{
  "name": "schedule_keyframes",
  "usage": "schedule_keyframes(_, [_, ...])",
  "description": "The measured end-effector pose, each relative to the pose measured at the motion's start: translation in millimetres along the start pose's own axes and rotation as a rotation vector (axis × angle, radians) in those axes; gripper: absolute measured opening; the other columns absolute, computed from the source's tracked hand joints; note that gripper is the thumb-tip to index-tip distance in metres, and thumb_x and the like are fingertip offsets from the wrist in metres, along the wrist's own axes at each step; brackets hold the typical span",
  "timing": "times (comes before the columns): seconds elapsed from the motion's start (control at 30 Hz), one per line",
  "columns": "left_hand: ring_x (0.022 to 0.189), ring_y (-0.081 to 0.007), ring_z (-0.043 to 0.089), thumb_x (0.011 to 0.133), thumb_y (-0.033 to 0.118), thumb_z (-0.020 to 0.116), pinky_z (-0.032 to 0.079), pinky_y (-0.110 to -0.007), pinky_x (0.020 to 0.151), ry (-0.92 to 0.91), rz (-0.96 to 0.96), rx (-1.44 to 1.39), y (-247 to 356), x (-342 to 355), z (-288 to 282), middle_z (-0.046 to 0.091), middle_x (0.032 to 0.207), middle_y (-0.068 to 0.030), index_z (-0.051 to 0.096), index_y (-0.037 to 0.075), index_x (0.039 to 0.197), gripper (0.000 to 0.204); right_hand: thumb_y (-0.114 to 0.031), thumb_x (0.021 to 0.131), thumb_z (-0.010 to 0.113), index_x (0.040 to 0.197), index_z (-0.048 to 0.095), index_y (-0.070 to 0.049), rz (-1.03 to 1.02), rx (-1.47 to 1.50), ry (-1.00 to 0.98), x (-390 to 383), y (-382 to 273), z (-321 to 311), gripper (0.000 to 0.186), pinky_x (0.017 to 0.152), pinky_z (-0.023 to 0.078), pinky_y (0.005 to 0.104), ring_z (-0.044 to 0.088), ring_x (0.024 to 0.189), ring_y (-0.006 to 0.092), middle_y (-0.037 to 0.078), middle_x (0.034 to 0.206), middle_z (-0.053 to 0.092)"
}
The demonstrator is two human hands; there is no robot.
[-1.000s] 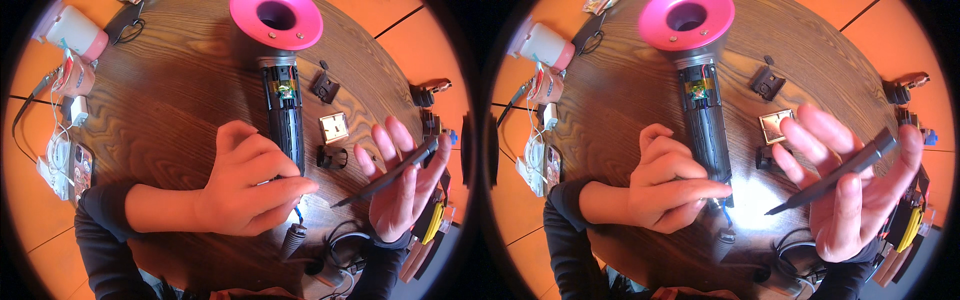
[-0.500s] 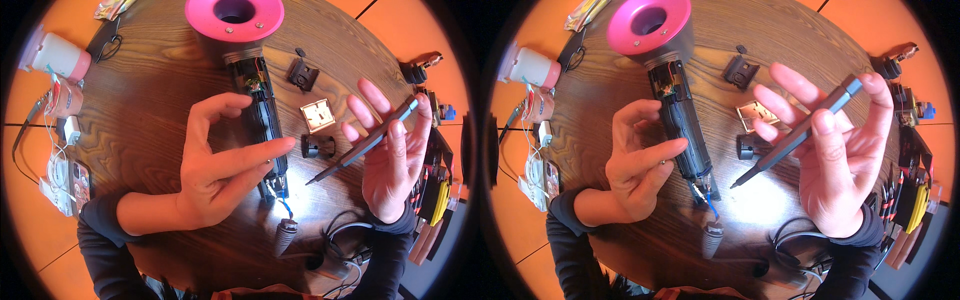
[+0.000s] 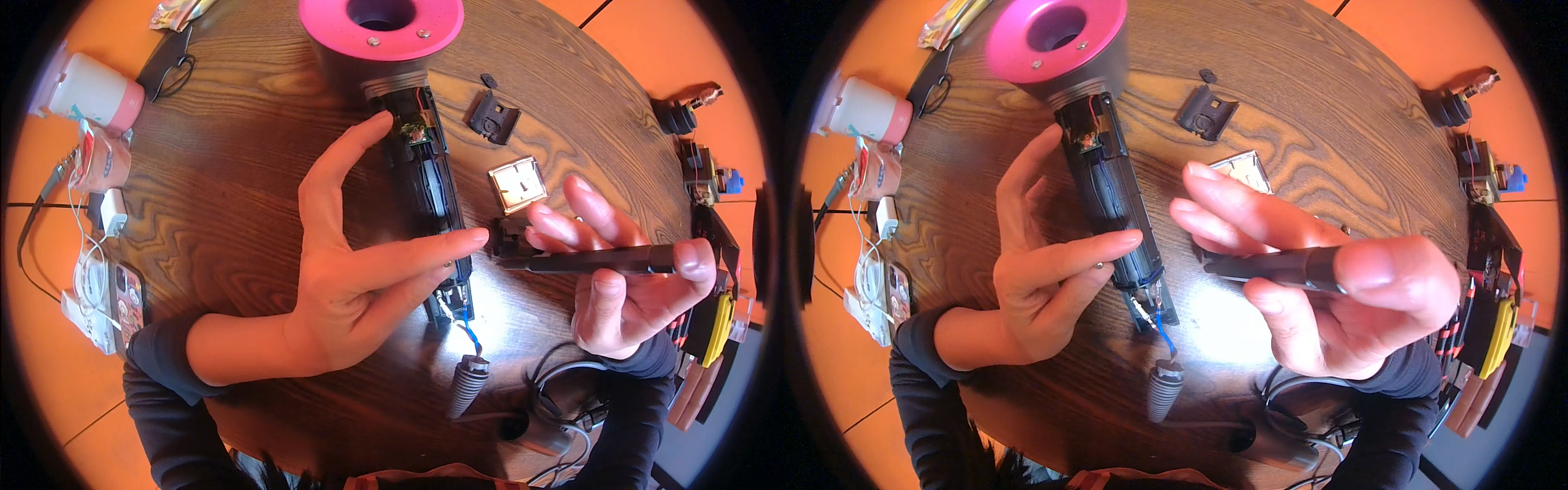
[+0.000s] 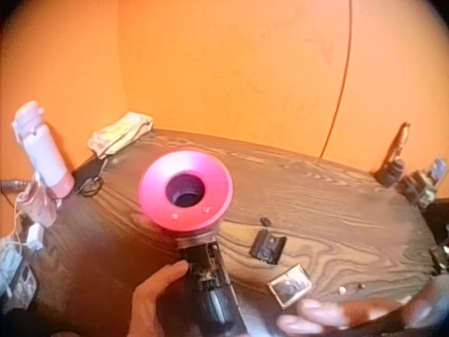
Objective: The person disassembles a hair dryer on a wooden table, removes the outer casing, and uses a penlight to inspect the internal components. They manipulate wires and small parts while examining the device's interior.
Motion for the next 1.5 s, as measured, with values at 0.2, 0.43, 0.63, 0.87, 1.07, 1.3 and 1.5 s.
schedule_keyframes(0.2, [0.122, -0.0334, 0.033, 0.075, 0.002, 0.061, 0.024, -0.041, 0.100, -0.025, -0.057, -0.017, -2.7, 0.0, 2.0, 0.023, 0.137, -0.0224, 0.069, 0.011, 0.096, 0.024, -0.012, 0.083, 0.042, 0.119, 0.032, -0.011, 0.204, 0.122, -0.066, -4.1, 12.5, 3.0, 0.038, 0.085, 0.045, 0.0372, 0.050, 0.107, 0.0356, 0.031, 0.121, 0.040])
schedule_keyframes(0.43, [0.124, -0.0310, 0.029, 0.072, 0.003, 0.064, 0.021, -0.039, 0.102, -0.026, -0.071, -0.025, -2.5, 0.9, 0.5, 0.023, 0.137, -0.0212, 0.070, 0.014, 0.095, 0.026, -0.010, 0.076, 0.047, 0.112, 0.039, 0.002, 0.415, 0.232, -0.208, -10.4, 27.9, 13.0, 0.039, 0.087, 0.043, 0.0328, 0.050, 0.105, 0.0338, 0.031, 0.115, 0.048])
schedule_keyframes(0.63, [0.125, -0.0301, 0.028, 0.071, 0.006, 0.066, 0.021, -0.038, 0.102, -0.014, -0.071, -0.017, -2.8, 0.2, 0.1, 0.023, 0.138, -0.0203, 0.070, 0.016, 0.094, 0.026, 0.008, 0.082, 0.050, 0.124, 0.026, -0.022, -0.108, -0.077, 0.011, -0.6, -12.2, -3.9, 0.058, 0.068, 0.055, 0.0432, 0.064, 0.079, 0.0328, 0.030, 0.095, 0.057])
schedule_keyframes(0.87, [0.124, -0.0308, 0.027, 0.068, 0.012, 0.070, 0.021, -0.039, 0.102, -0.029, -0.089, 0.001, -1.1, -0.2, 1.4, 0.027, 0.137, -0.0194, 0.071, 0.020, 0.092, 0.025, 0.001, 0.089, 0.042, 0.136, 0.006, -0.033, -0.267, 0.018, 0.193, -17.7, -37.0, -11.6, 0.068, 0.070, 0.056, 0.0438, 0.063, 0.081, 0.0321, 0.024, 0.104, 0.050])
schedule_keyframes(1.07, [0.122, -0.0345, 0.028, 0.066, 0.018, 0.070, 0.019, -0.041, 0.101, -0.057, -0.080, 0.068, 2.0, 0.4, 6.1, 0.032, 0.135, -0.0198, 0.072, 0.023, 0.087, 0.021, -0.001, 0.089, 0.043, 0.131, 0.020, -0.041, -0.108, -0.002, 0.144, -19.1, -29.7, -5.3, 0.062, 0.077, 0.053, 0.0463, 0.060, 0.092, 0.0244, 0.012, 0.113, 0.049])
schedule_keyframes(1.3, [0.122, -0.0351, 0.028, 0.066, 0.019, 0.071, 0.019, -0.042, 0.100, -0.067, -0.081, 0.068, 1.2, -0.1, 7.0, 0.034, 0.134, -0.0197, 0.072, 0.022, 0.085, 0.020, -0.001, 0.089, 0.044, 0.131, 0.021, -0.039, -0.124, -0.008, 0.158, -22.1, -30.4, -5.6, 0.061, 0.076, 0.054, 0.0446, 0.060, 0.091, 0.0242, 0.013, 0.110, 0.049])
schedule_keyframes(1.5, [0.123, -0.0356, 0.028, 0.065, 0.020, 0.071, 0.019, -0.043, 0.100, -0.074, -0.088, 0.062, 0.7, -0.4, 8.5, 0.034, 0.134, -0.0198, 0.071, 0.022, 0.084, 0.019, -0.001, 0.088, 0.045, 0.131, 0.021, -0.037, -0.116, -0.021, 0.143, -23.9, -31.5, -3.4, 0.060, 0.075, 0.054, 0.0442, 0.060, 0.090, 0.0242, 0.013, 0.108, 0.050])
Point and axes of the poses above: each hand's wrist, its own x-axis towards the middle knuckle, its own z-axis out of the palm, y = z × x, the point moved 10 cm from there along x, towards the middle knuckle
